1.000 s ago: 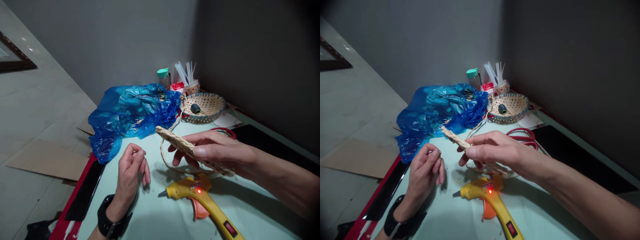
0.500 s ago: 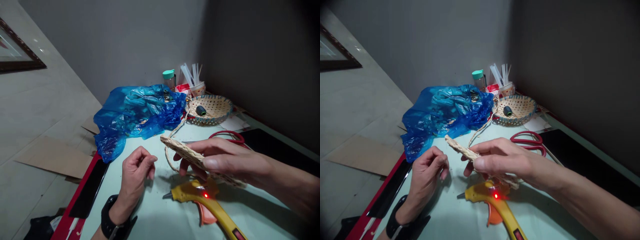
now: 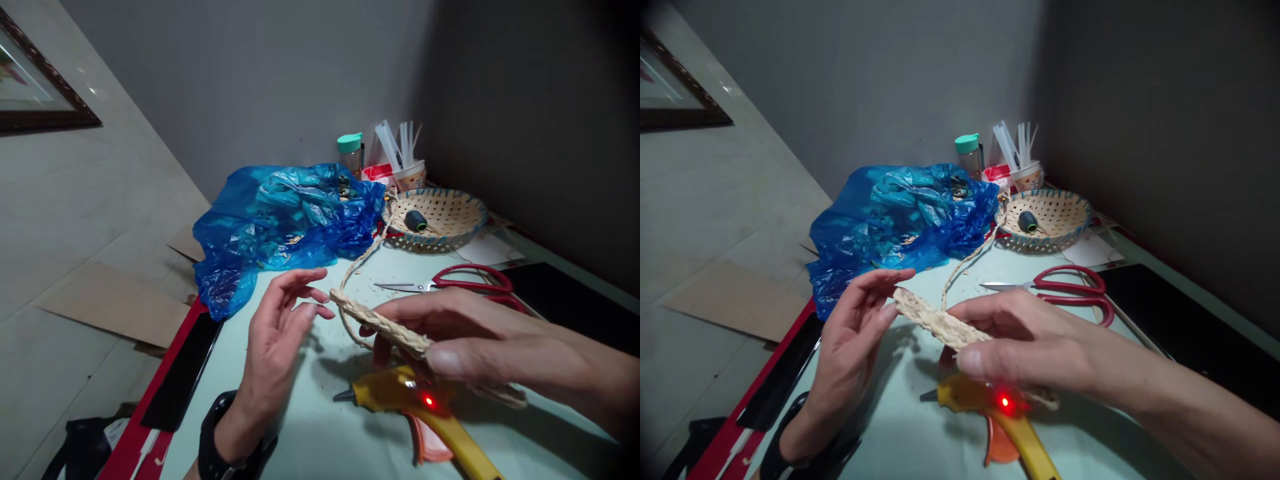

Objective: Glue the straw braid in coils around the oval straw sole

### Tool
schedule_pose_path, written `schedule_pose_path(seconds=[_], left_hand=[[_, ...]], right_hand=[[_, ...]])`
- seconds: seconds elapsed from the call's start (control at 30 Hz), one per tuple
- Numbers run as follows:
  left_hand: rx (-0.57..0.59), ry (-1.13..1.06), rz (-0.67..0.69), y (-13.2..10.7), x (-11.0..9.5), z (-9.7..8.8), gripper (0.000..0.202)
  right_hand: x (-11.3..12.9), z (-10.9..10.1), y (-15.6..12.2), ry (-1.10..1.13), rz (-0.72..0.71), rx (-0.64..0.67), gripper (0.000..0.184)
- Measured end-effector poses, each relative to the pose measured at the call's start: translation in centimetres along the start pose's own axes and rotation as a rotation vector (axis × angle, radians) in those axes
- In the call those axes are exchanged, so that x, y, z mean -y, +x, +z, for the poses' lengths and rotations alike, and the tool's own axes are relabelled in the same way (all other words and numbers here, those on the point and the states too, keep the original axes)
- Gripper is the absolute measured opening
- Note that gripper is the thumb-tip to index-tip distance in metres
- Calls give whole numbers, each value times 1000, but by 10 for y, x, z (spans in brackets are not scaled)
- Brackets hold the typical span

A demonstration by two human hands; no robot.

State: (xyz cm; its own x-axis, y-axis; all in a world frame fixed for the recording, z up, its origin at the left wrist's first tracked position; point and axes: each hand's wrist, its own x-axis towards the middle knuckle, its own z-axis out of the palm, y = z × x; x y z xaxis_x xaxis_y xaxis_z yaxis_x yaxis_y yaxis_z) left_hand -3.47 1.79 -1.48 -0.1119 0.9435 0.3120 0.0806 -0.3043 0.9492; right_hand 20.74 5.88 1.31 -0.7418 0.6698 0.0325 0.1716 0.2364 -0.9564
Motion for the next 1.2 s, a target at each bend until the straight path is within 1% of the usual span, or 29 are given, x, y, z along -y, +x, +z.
schedule_pose_path(seconds=[0.03,0.1,0.17,0.2,0.23,0.33,0.37,0.4,0.47,0.5,0.57,0.6,0.63,0.67,0.73,0.77,0.83,0.93,1.0,1.07,1.2], left_hand=[[32,56,20,0,-2,1,28],[81,169,68,-1,-5,2,27],[80,252,131,0,-7,3,15],[70,288,174,0,-8,3,14],[60,321,222,0,-9,3,16],[58,390,349,-2,-10,3,22],[53,407,372,-3,-10,2,22],[26,405,366,-4,-9,0,22],[-88,347,295,-5,-6,-5,21],[-172,286,240,-4,-4,-9,22],[-310,175,162,0,1,-17,23],[-352,130,135,2,4,-20,23],[-363,98,102,5,6,-22,23],[-352,71,58,7,7,-23,20],[-283,40,-39,10,8,-20,12],[-237,26,-85,11,8,-17,14],[-146,-35,-175,9,6,-10,24],[-7,-162,-290,4,2,-1,26],[88,-199,-330,1,1,1,32],[147,-196,-350,-2,2,2,39],[134,-106,-329,-4,7,-1,29]], right_hand=[[1,0,1,17,10,22,41],[2,0,3,172,74,94,37],[2,1,4,268,105,136,34],[2,2,4,307,125,165,34],[2,3,4,333,147,194,35],[4,2,5,314,185,255,38],[6,0,4,283,185,266,39],[7,-1,4,247,177,266,39],[10,-3,4,152,148,228,40],[11,-3,4,88,131,190,40],[11,-1,4,-88,96,72,39],[10,1,4,-194,78,0,38],[8,4,5,-300,55,-73,35],[5,8,5,-398,29,-141,33],[0,15,5,-548,-44,-247,28],[-2,19,5,-600,-84,-276,26],[-7,23,5,-670,-144,-309,24],[-14,27,4,-742,-176,-307,22],[-19,28,3,-774,-178,-294,22],[-22,30,3,-811,-206,-294,23],[-25,35,4,-967,-346,-364,27]])
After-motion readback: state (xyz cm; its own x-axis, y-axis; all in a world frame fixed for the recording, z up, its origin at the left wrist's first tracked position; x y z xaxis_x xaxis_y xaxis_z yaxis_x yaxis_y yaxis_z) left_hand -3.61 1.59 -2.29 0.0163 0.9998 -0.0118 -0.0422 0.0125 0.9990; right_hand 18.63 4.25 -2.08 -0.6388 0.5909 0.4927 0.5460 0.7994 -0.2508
